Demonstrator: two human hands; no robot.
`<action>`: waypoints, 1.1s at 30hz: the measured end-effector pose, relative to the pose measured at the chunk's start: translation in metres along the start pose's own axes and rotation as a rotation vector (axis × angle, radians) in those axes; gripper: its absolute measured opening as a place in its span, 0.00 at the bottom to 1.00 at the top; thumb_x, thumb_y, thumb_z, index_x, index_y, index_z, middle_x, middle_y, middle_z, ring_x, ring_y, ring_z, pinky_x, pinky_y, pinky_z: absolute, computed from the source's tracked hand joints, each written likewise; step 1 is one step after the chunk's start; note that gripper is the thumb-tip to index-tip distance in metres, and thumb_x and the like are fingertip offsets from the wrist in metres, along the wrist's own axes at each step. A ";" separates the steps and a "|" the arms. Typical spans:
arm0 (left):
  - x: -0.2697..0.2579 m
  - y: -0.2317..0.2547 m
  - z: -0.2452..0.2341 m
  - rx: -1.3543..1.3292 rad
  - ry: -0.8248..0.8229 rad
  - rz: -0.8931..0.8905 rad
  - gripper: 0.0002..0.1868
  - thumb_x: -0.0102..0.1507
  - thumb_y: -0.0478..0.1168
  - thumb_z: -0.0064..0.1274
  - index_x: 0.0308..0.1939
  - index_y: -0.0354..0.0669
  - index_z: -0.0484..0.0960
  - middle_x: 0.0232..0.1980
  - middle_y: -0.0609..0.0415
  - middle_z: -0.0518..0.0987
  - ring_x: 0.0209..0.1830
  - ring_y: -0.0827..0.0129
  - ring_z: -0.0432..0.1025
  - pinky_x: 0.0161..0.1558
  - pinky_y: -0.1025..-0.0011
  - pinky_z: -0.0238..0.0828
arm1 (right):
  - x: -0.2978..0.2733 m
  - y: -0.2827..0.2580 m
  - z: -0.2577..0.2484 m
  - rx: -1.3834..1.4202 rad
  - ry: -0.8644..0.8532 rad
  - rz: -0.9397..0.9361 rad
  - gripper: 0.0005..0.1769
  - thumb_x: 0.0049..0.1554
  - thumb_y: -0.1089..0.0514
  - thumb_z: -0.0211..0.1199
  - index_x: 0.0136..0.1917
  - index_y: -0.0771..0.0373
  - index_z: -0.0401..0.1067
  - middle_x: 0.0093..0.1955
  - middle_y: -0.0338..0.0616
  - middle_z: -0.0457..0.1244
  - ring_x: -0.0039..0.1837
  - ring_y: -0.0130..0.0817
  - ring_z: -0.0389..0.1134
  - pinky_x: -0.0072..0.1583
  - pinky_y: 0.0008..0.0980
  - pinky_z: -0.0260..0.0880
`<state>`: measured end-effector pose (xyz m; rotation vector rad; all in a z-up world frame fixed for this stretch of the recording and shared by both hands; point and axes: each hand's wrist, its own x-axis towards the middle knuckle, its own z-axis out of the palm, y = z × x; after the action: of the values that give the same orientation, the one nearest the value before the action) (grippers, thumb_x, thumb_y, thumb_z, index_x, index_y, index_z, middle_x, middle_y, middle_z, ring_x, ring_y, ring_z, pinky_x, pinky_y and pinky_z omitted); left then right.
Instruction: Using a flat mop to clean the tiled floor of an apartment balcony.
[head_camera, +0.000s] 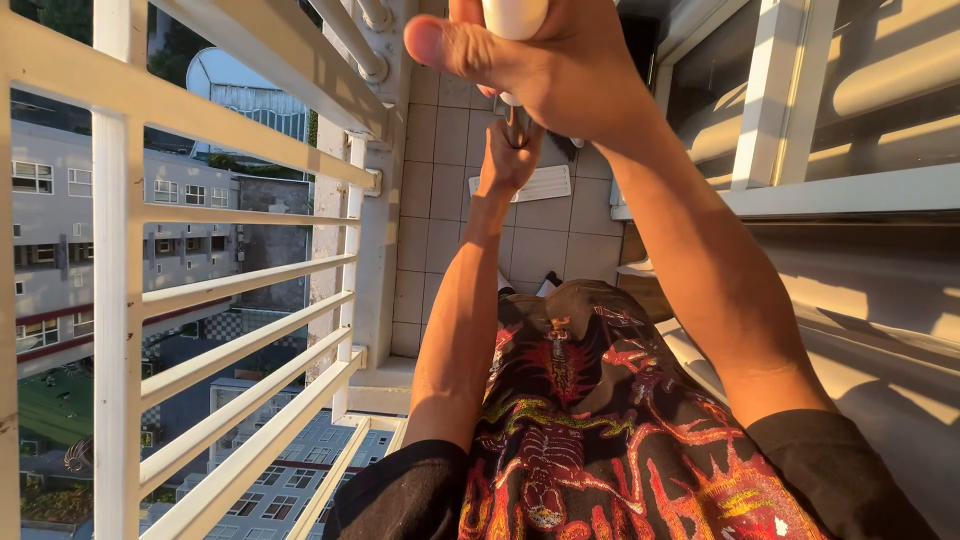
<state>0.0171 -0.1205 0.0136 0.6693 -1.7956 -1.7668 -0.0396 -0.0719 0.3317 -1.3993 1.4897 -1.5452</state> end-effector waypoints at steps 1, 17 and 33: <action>0.000 0.006 -0.002 0.001 0.001 -0.001 0.19 0.67 0.41 0.54 0.27 0.38 0.65 0.16 0.63 0.52 0.19 0.80 0.47 0.21 0.67 0.46 | 0.003 0.006 -0.006 0.001 0.000 0.000 0.17 0.66 0.54 0.72 0.40 0.64 0.70 0.33 0.36 0.62 0.37 0.24 0.64 0.38 0.25 0.63; 0.004 -0.001 -0.033 0.106 -0.165 -0.052 0.18 0.66 0.44 0.58 0.33 0.34 0.70 0.22 0.59 0.65 0.25 0.73 0.57 0.28 0.65 0.62 | 0.010 0.028 0.026 0.038 -0.011 -0.001 0.16 0.73 0.52 0.65 0.46 0.64 0.73 0.32 0.34 0.60 0.34 0.21 0.62 0.37 0.24 0.61; -0.017 0.011 0.006 0.010 0.246 -0.014 0.16 0.59 0.31 0.57 0.24 0.35 0.64 0.21 0.60 0.60 0.25 0.79 0.53 0.26 0.71 0.61 | 0.006 0.041 0.040 -0.048 0.458 -0.063 0.17 0.65 0.73 0.64 0.36 0.67 0.65 0.29 0.35 0.57 0.31 0.22 0.57 0.35 0.24 0.54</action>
<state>0.0257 -0.1041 0.0243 0.8646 -1.6374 -1.6069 -0.0152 -0.1001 0.2876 -1.1742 1.7653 -1.9771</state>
